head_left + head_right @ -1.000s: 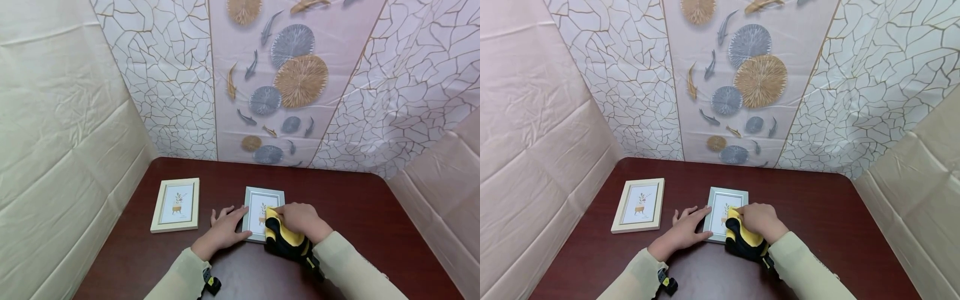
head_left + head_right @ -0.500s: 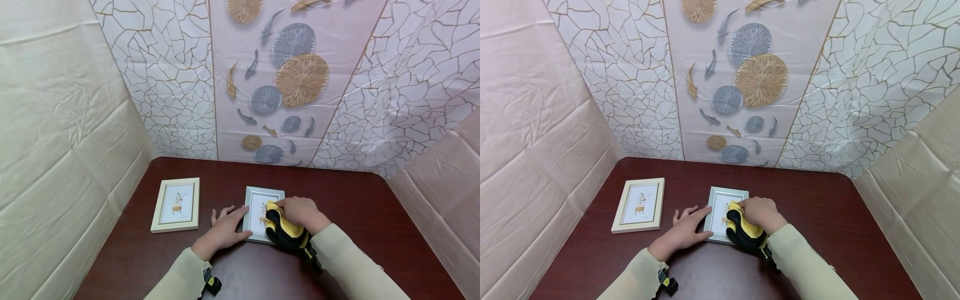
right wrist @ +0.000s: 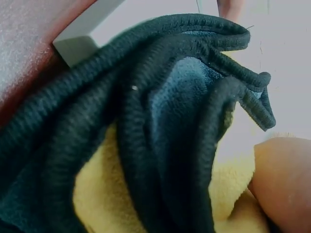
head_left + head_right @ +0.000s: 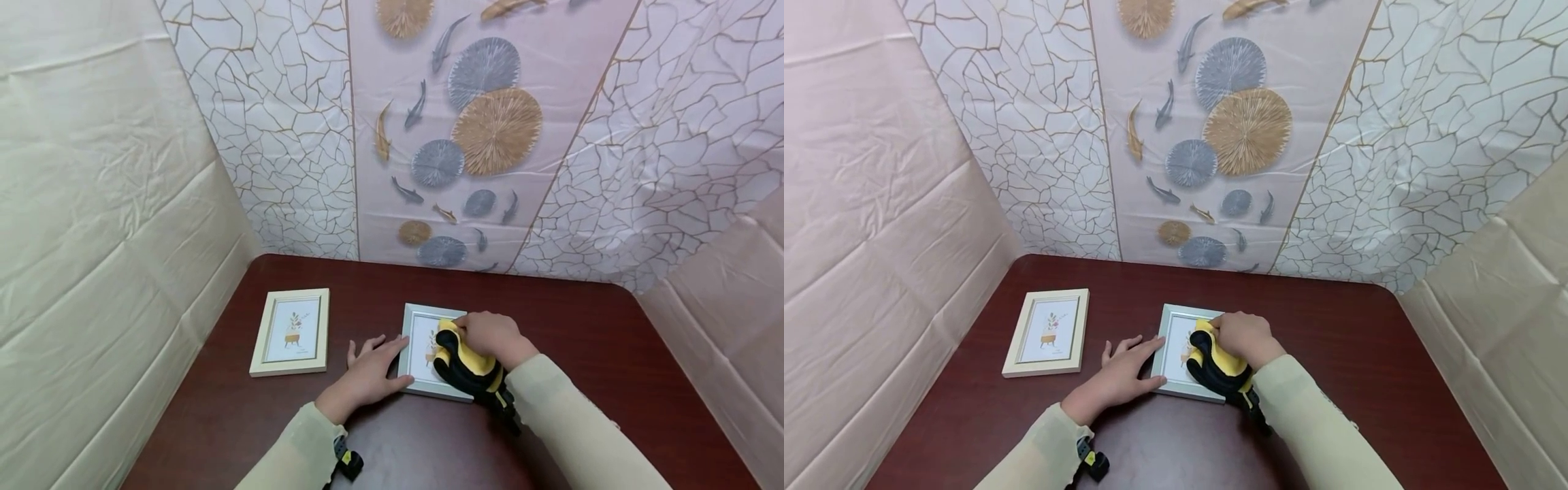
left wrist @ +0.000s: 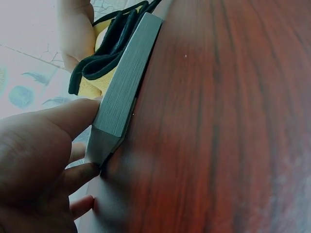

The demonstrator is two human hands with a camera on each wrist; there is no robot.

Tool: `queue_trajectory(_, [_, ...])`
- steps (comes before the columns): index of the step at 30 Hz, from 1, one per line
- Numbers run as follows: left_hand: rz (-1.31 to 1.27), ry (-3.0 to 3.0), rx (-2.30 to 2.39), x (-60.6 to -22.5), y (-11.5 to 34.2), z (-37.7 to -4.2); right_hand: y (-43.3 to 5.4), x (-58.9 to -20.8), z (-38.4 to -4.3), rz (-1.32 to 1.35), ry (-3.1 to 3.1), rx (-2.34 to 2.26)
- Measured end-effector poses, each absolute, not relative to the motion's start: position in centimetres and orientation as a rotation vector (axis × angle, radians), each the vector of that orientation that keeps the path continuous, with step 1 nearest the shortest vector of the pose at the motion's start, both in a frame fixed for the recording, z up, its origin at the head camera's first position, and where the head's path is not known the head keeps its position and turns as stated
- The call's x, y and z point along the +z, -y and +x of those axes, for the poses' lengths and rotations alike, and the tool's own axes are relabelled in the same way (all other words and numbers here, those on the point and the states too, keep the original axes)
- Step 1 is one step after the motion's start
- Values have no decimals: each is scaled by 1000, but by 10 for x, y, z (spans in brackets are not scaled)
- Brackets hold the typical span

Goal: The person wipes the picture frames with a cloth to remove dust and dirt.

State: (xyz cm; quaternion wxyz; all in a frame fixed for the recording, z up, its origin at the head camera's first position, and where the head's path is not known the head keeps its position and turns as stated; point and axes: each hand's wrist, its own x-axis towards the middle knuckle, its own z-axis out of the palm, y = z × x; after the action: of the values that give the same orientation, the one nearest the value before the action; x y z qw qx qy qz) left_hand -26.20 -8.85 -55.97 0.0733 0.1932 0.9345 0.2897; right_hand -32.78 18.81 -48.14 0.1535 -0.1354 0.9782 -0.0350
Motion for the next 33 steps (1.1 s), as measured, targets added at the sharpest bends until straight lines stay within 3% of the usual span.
queue_trajectory(33, [603,-2784,915,-560,90,-263,-177,-489,-324,-513,-2912,-127])
